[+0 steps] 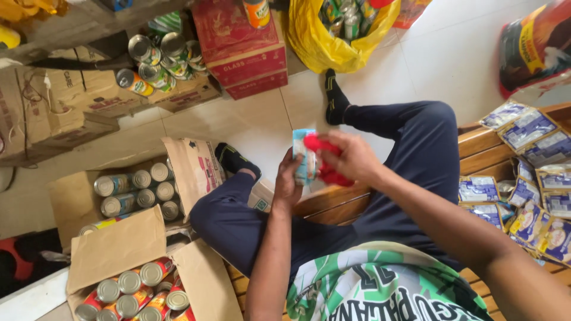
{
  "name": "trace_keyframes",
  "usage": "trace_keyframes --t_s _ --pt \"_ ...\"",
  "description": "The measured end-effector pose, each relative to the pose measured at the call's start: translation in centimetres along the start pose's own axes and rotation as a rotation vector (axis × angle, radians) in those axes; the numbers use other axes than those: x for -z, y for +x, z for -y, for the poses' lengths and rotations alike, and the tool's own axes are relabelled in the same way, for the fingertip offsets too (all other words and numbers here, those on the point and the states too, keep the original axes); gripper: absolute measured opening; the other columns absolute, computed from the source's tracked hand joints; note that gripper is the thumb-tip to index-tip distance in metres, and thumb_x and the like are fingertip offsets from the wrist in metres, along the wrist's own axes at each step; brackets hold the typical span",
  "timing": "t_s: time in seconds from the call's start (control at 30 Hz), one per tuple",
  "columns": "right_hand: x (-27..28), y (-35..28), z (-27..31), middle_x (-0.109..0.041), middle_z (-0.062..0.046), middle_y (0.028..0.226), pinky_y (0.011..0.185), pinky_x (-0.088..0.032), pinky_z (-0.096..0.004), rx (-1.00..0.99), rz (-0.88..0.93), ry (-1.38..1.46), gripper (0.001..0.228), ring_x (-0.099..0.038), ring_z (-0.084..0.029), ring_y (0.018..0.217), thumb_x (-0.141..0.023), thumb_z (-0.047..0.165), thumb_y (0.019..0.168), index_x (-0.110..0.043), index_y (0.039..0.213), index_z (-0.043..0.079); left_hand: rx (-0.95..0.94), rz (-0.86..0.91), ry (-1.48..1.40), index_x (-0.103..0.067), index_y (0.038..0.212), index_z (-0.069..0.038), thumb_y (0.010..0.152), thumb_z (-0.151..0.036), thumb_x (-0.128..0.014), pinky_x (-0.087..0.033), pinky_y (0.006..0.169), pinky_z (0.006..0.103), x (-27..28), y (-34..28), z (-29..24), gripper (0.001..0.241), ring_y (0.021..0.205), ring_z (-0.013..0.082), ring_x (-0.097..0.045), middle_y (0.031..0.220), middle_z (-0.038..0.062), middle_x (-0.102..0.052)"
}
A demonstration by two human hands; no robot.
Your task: The recorder is wiping down various grocery items, including cartons of cream and canned goods, using a red cloth in a store setting.
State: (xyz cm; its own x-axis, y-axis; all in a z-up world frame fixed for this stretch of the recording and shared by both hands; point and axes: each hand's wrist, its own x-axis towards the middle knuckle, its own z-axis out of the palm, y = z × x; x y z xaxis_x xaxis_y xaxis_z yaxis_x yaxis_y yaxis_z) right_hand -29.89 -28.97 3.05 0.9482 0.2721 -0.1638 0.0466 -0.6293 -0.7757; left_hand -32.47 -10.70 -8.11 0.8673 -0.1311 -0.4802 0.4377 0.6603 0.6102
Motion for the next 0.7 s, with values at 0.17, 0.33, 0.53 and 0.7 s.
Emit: trace_keyframes --t_s 0.17,0.33,0.53,0.7 --pt "0.7 1.4 -0.3 -0.071 -0.005 0.104 0.081 -0.058 -0.048 0.109 -0.222 -0.106 0.038 -0.071 -0.034 0.100 -0.071 0.034 0.094 -0.069 0.131 0.032 0.065 0.055 0.083 -0.042 0.147 -0.018 0.096 -0.054 -0.058 -0.067 0.065 0.0427 -1.5 -1.0 -1.0 0.064 0.086 0.0342 -0.076 0.104 0.014 -0.066" --pt "-3.7 -2.6 -0.9 -0.071 -0.012 0.104 0.083 -0.058 -0.049 0.231 -0.048 -0.184 0.037 -0.070 -0.036 0.103 -0.070 0.028 0.089 -0.072 0.126 0.027 0.022 -0.016 0.101 -0.048 0.142 -0.017 0.101 -0.056 -0.053 -0.062 0.061 0.0329 -0.7 -0.5 -0.8 0.056 0.076 0.0258 -0.075 0.101 0.019 -0.072" --pt "-3.3 -1.7 -1.2 -0.066 -0.003 0.088 0.068 -0.058 -0.043 0.339 -0.076 -0.294 0.034 -0.071 -0.031 0.082 -0.069 0.030 0.086 -0.074 0.120 0.034 -0.044 -0.014 0.178 -0.058 0.131 -0.019 0.100 -0.047 -0.060 -0.062 0.062 0.0334 0.7 0.2 0.1 0.042 0.078 0.0277 -0.075 0.094 0.020 -0.073" --pt "-0.8 1.4 -2.0 -0.063 -0.002 0.091 0.067 -0.057 -0.042 0.310 -0.226 -0.355 0.034 -0.069 -0.029 0.082 -0.070 0.033 0.090 -0.072 0.124 0.033 -0.048 -0.006 0.235 -0.059 0.130 -0.018 0.100 -0.045 -0.062 -0.060 0.067 0.0328 0.3 0.7 -0.1 0.041 0.078 0.0208 -0.071 0.095 0.013 -0.071"
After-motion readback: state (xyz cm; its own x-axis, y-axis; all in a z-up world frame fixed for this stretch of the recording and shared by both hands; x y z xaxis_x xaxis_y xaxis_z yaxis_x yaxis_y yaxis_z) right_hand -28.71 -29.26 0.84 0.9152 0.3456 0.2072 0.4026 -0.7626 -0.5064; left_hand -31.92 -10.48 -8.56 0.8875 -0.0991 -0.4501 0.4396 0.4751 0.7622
